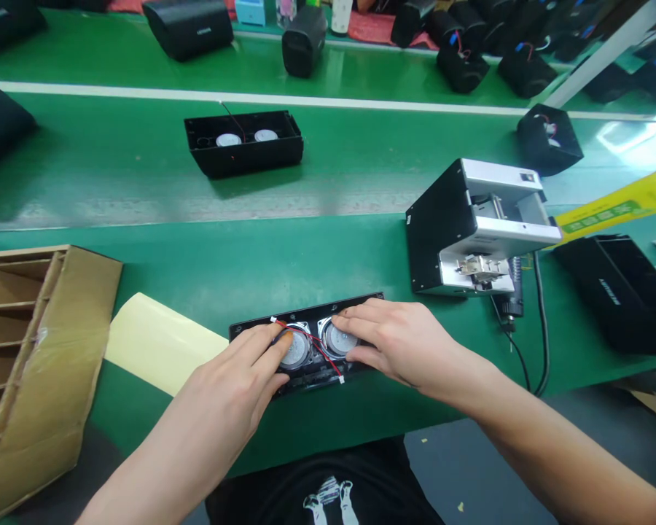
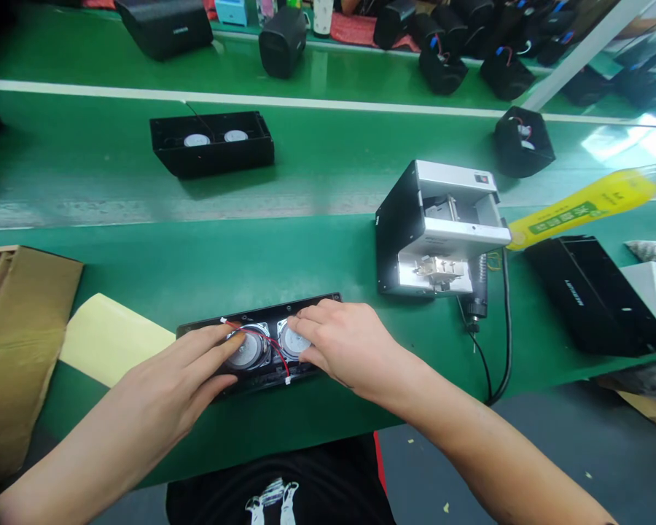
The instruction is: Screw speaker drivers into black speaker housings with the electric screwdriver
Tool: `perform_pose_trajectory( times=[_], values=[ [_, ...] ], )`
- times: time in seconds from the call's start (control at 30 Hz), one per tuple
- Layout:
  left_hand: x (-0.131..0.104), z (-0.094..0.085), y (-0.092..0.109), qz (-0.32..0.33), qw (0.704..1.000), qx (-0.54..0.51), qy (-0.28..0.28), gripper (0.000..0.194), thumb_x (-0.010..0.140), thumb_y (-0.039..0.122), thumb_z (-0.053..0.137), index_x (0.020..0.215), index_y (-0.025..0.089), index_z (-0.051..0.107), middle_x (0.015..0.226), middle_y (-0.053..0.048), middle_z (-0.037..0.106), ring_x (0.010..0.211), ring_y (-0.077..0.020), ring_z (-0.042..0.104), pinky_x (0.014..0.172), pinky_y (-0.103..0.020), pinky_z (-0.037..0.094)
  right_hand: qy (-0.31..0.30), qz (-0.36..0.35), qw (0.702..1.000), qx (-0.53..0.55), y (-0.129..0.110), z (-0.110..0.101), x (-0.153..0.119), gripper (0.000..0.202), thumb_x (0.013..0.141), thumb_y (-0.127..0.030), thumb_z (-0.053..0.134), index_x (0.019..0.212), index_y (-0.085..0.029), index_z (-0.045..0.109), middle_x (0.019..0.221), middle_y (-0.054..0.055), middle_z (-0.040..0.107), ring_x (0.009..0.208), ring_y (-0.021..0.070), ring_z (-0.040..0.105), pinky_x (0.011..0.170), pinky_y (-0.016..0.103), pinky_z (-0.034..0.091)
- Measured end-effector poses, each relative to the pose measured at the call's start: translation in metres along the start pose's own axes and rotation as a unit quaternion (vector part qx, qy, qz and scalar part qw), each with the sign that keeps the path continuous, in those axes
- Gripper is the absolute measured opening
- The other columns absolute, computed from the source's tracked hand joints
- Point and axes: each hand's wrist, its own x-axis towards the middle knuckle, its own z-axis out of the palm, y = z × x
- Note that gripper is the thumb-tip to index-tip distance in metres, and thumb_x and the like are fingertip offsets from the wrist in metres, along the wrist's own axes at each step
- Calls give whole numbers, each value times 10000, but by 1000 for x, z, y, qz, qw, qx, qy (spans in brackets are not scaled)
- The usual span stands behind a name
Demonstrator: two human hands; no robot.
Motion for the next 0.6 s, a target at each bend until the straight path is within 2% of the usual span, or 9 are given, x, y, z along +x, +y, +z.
perform_pose_trajectory(
  times=[0.1,0.2,0.27,0.3,0.33,0.37,0.4,0.5,0.6],
  values=[
    [-7,-21,7,-16,999,30,36,401,1085,334,497,1435,166,595,1381,-107,678,1216,-275,652,1020,-435,521,36,-10,999,40,-2,-5,-6,422,991,-330,717,1367,-142,680,1390,120,714,1208,313,714,962,462,640],
    [0,-30,16,-17,997,20,69,347,1066,308,554,1393,216,625,1289,-58,712,1153,-235,661,1011,-398,484,171,16,975,141,6,-20,-33,318,1021,-290,675,1326,-211,713,1361,60,738,1220,244,721,1036,397,616],
    [16,-25,23,-2,998,-1,64,281,1062,292,547,1303,208,665,1275,-81,708,1151,-258,656,987,-424,499,307,131,931,150,24,-35,-65,218,1030,-246,640,1201,-281,772,1185,14,805,1101,216,765,1003,368,616],
    [26,-21,27,6,998,-6,60,263,1059,285,541,1267,196,676,1287,-103,701,1165,-281,650,980,-451,509,365,227,896,113,37,-42,-83,190,1024,-278,646,1145,-293,792,1084,18,819,1016,229,781,944,374,627],
    [36,-15,30,10,999,-7,52,256,1052,278,543,1247,185,681,1312,-125,690,1187,-307,642,981,-485,516,392,340,852,67,52,-48,-101,200,1029,-337,631,1134,-289,795,1034,42,818,958,251,784,879,388,629],
    [46,-9,34,10,999,-5,45,253,1041,274,557,1237,177,683,1339,-143,678,1213,-330,633,989,-518,518,370,450,812,16,69,-52,-117,258,1039,-406,595,1175,-289,780,1028,68,811,913,271,778,835,409,616],
    [56,-2,36,6,999,0,32,257,1024,275,585,1239,175,683,1370,-155,665,1237,-349,624,1002,-550,516,300,535,789,-35,87,-54,-131,307,1030,-474,578,1202,-299,763,1008,78,804,888,288,769,823,432,596],
    [74,13,43,-12,1000,21,-17,330,948,296,707,1262,197,687,1439,-153,642,1289,-387,605,1023,-618,504,214,585,781,-48,137,-47,-152,381,955,-546,636,1106,-225,776,985,168,781,911,373,736,802,495,545],
    [78,22,44,-30,997,38,-52,399,900,308,764,1282,219,692,1453,-141,646,1279,-401,619,997,-634,513,175,590,787,-38,177,-30,-146,457,921,-578,634,1112,-178,748,1068,226,755,946,403,715,782,495,536]
  ],
)
